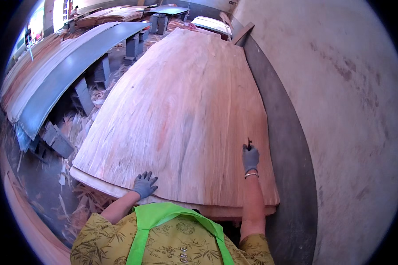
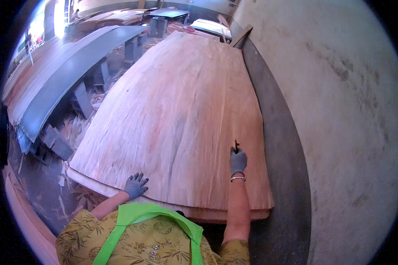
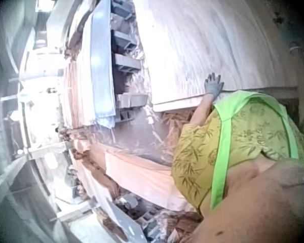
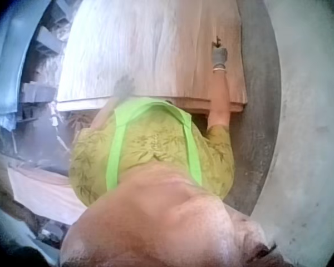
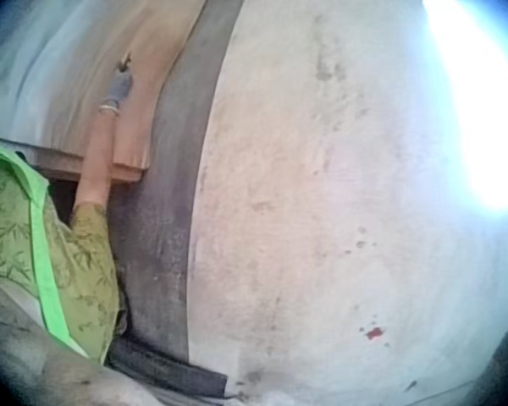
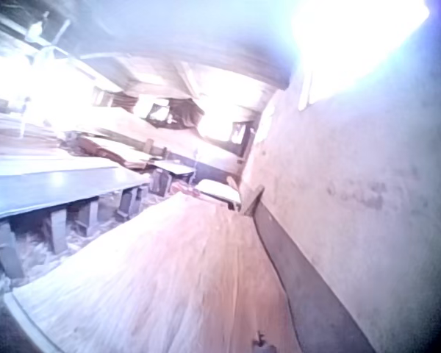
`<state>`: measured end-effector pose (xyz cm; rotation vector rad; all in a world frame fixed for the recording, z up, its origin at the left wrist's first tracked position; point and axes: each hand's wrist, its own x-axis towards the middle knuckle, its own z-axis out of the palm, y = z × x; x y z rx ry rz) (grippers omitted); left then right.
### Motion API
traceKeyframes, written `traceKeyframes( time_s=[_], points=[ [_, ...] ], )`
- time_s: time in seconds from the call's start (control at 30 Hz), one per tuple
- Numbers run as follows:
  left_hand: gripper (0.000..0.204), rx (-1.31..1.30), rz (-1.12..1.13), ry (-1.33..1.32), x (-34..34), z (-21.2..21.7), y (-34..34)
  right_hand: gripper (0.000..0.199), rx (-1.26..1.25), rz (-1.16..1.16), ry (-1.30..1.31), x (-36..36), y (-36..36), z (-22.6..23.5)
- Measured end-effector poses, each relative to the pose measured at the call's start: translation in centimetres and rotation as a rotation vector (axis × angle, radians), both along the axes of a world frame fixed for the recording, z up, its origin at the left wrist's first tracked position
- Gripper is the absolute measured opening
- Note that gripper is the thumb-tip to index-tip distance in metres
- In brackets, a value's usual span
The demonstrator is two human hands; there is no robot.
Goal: The person organizes large wood veneer sheets, picking them up from one stack and placing them onto a metal table. The person then uses a hand tool and small pieces of white tape to join multiple veneer strips together into a larger sheet.
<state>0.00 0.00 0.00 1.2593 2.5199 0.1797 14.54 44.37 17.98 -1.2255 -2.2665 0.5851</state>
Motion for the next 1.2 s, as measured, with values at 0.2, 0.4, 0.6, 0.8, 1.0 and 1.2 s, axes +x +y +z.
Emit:
traceKeyframes(
  time_s=[0.2,0.4,0.6,0.8,1.0,1.2],
  points=[
    [0.054,-0.028,0.011,0.020,-0.3,0.1,-1.0,0.037,0.122,0.235,0.003,-3.4,-6.8,2.0],
    [0.053,0.003,-0.007,0.014,-0.1,0.7,-0.9,0.035,-0.146,0.297,0.151,-1.0,-8.9,-3.1],
    [0.053,0.038,0.015,0.019,0.0,-0.2,-0.8,0.031,-0.272,0.353,0.072,2.0,-11.4,-6.3],
    [0.052,0.061,0.022,0.056,0.1,-0.3,-0.7,0.023,-0.453,0.283,0.237,4.8,-11.7,-5.8],
    [0.051,0.089,0.006,0.083,-0.2,-0.3,-1.0,0.020,-0.566,0.205,0.387,5.3,-13.0,-5.6],
    [0.050,0.078,0.006,0.062,-0.3,-1.1,-1.5,0.014,-0.722,0.225,0.323,0.1,-16.4,-5.6]
  ],
)
